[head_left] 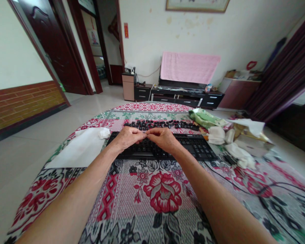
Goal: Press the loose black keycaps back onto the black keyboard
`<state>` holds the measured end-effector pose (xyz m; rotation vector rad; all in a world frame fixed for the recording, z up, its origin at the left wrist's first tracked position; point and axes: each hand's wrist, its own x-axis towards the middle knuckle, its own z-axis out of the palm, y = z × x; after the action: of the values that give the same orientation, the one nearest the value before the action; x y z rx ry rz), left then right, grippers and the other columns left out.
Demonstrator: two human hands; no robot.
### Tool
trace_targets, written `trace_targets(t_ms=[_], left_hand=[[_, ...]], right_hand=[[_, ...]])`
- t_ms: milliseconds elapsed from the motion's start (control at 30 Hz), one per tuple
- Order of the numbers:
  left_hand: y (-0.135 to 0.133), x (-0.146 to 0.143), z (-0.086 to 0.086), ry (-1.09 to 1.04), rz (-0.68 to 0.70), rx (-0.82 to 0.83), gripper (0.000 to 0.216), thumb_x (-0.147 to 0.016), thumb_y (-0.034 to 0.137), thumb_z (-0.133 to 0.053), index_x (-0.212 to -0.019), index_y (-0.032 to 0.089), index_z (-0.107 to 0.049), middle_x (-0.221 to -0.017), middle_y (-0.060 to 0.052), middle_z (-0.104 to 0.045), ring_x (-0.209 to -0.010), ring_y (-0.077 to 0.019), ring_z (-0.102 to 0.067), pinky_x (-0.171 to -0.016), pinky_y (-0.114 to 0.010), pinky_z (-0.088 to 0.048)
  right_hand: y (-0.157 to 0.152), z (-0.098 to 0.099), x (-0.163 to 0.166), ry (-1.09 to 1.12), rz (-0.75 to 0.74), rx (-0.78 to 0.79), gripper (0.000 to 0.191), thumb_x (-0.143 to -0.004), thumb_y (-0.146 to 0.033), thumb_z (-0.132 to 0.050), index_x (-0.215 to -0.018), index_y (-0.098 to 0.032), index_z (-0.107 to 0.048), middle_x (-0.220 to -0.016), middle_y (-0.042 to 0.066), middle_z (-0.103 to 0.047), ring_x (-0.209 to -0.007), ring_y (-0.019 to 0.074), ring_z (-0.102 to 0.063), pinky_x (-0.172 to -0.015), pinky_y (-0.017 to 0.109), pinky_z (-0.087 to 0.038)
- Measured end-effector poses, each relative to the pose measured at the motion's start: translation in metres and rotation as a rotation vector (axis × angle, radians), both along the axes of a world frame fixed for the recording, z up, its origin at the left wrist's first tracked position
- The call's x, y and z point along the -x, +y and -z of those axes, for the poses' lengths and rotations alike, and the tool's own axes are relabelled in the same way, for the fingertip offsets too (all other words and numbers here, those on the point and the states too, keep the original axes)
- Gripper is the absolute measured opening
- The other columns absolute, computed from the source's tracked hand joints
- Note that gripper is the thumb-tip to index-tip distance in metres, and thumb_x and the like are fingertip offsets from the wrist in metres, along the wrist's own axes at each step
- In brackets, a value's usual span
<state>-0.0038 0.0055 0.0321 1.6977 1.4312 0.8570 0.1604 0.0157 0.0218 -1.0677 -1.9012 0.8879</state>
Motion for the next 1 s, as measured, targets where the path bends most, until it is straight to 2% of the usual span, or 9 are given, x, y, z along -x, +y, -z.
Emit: trace_targets(t_ms=[167, 300, 500, 600, 767, 1000], left_hand=[[0.001, 0.003, -0.002, 0.04, -0.037, 0.022, 0.022, -0.062, 0.035, -0.057, -0.065, 0.015, -0.063, -0.06, -0.002, -0.061, -0.053, -0.0105, -0.053, -0.045, -0.021, -0.035], [0.003, 0.003, -0.001, 0.028, -0.076, 0.063, 0.021, -0.06, 0.035, -0.057, -0.064, 0.015, -0.062, -0.057, -0.002, -0.06, -0.051, -0.0106, -0.052, -0.043, -0.021, -0.033], [0.003, 0.002, 0.004, 0.072, -0.061, 0.08, 0.021, -0.061, 0.035, -0.054, -0.061, 0.016, -0.063, -0.057, -0.003, -0.06, -0.051, -0.0117, -0.053, -0.043, -0.022, -0.033], [0.004, 0.003, 0.008, 0.171, -0.005, 0.045, 0.023, -0.061, 0.036, -0.053, -0.06, 0.016, -0.064, -0.058, -0.002, -0.062, -0.05, -0.0115, -0.052, -0.045, -0.022, -0.034], [0.008, 0.008, 0.016, 0.322, 0.026, -0.107, 0.026, -0.063, 0.039, -0.051, -0.063, 0.019, -0.067, -0.055, 0.0, -0.061, -0.05, -0.0119, -0.05, -0.047, -0.023, -0.032], [0.008, 0.009, 0.014, 0.365, 0.055, -0.167, 0.022, -0.062, 0.035, -0.053, -0.068, 0.022, -0.069, -0.061, 0.0, -0.065, -0.057, -0.0139, -0.055, -0.054, -0.024, -0.034]], right_hand=[[0.002, 0.006, 0.003, 0.02, -0.01, -0.054, 0.02, -0.07, -0.028, -0.052, -0.08, -0.015, -0.064, -0.075, 0.003, -0.064, -0.066, 0.0115, -0.054, -0.061, 0.023, -0.042], [-0.002, 0.003, 0.004, -0.067, -0.037, -0.08, 0.022, -0.067, -0.026, -0.055, -0.085, -0.017, -0.063, -0.074, 0.001, -0.064, -0.065, 0.0113, -0.055, -0.06, 0.023, -0.042], [-0.007, -0.004, 0.001, -0.243, -0.043, -0.297, 0.018, -0.068, -0.02, -0.053, -0.08, -0.018, -0.066, -0.073, 0.001, -0.063, -0.065, 0.0116, -0.054, -0.061, 0.023, -0.039], [-0.005, -0.001, -0.002, -0.325, -0.068, -0.255, 0.016, -0.069, -0.021, -0.053, -0.078, -0.019, -0.066, -0.068, 0.0, -0.062, -0.06, 0.011, -0.052, -0.057, 0.023, -0.037], [0.001, 0.006, -0.007, -0.373, -0.084, -0.204, 0.015, -0.067, -0.021, -0.055, -0.076, -0.019, -0.067, -0.064, 0.0, -0.061, -0.057, 0.0108, -0.052, -0.053, 0.023, -0.035], [0.005, 0.015, -0.007, -0.357, -0.047, -0.067, 0.017, -0.064, -0.025, -0.058, -0.076, -0.018, -0.068, -0.065, 0.002, -0.065, -0.056, 0.0128, -0.054, -0.05, 0.024, -0.037]])
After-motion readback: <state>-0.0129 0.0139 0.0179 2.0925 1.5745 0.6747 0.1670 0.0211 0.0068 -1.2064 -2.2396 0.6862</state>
